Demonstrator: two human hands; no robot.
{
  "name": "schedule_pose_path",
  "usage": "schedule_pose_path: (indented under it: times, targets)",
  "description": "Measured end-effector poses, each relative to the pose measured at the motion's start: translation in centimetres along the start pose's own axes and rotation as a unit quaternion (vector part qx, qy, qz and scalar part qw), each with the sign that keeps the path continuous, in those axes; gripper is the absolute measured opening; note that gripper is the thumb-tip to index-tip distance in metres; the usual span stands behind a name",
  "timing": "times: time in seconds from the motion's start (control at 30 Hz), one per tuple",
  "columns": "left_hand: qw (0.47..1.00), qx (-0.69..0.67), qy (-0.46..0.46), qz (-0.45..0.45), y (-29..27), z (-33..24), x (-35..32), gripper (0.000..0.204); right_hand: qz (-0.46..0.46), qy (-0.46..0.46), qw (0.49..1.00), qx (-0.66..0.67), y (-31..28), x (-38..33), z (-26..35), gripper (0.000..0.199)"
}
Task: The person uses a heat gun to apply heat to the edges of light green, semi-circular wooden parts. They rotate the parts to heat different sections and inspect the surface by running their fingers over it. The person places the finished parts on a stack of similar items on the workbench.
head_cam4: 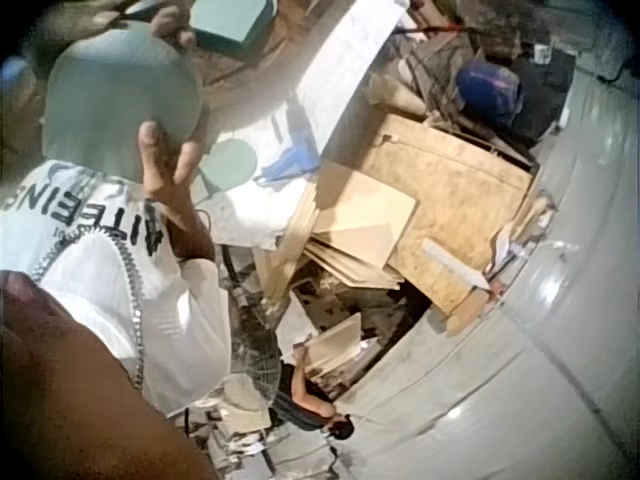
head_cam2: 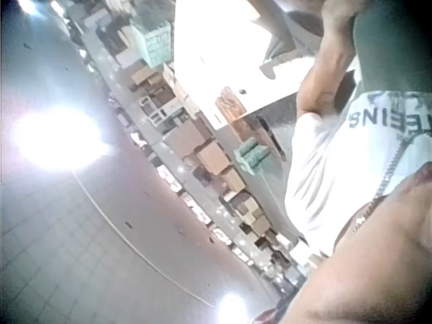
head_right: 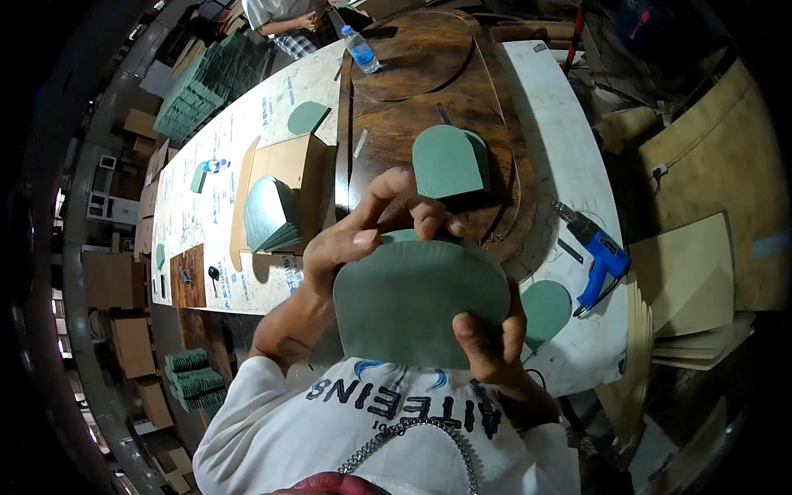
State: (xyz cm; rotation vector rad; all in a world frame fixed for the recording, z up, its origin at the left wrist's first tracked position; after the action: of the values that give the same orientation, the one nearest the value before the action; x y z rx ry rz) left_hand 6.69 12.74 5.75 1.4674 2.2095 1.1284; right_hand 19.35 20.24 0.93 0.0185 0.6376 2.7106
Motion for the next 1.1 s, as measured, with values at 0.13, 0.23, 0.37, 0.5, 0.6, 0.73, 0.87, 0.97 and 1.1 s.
schedule_pose_path:
  times: [0.13,0.23,0.37,0.5,0.6,0.73,0.87,0.97,1.1]
  targets:
    - [0.987,0.138,-0.075,-0.018,0.2,-1.5,1.3,0.059,0.012,0.040,0.998,-0.037,-0.9,0.4,-0.9,0.055]
    - [0.979,0.189,-0.068,-0.036,0.9,-2.7,1.7,0.077,-0.001,0.050,0.999,-0.001,-0.7,1.0,-0.3,0.056]
    - [0.956,0.293,0.020,0.010,0.6,-3.9,1.0,0.090,-0.017,0.048,0.997,0.054,-1.1,1.7,0.6,0.055]
    - [0.922,0.364,0.035,0.131,-0.6,-4.4,-1.2,0.111,-0.027,0.049,0.997,0.051,-1.0,1.7,1.1,0.059]
    - [0.871,0.466,0.033,0.155,0.7,-5.0,-1.5,0.110,-0.006,0.032,0.995,0.097,-1.0,1.9,1.0,0.052]
    - [0.826,0.549,0.033,0.123,1.7,-5.1,-1.9,0.106,-0.046,0.069,0.987,0.134,-0.5,1.2,1.3,0.051]
    - [0.812,0.573,0.037,0.102,1.9,-4.7,-3.9,0.099,-0.052,0.107,0.989,0.092,-0.4,-0.7,0.8,0.055]
    - [0.810,0.581,0.024,0.071,1.8,-4.2,-5.3,0.093,-0.039,0.110,0.993,0.036,-0.9,-1.5,0.3,0.056]
    - [0.783,0.619,0.047,0.035,2.5,-4.1,-6.4,0.086,-0.049,0.114,0.991,0.047,-0.9,-2.0,0.3,0.050]
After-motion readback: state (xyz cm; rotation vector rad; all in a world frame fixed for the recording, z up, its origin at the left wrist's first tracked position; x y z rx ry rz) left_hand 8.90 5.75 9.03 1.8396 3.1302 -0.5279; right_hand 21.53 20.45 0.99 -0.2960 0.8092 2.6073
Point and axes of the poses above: each hand's wrist, its own x-axis towards the middle knuckle, its own y-axis out of the palm, z = x × y, the point moved 4 cm from there along x, towards the middle knuckle, and after that the axes turned 8 degrees about y, right-handed, at the moved point
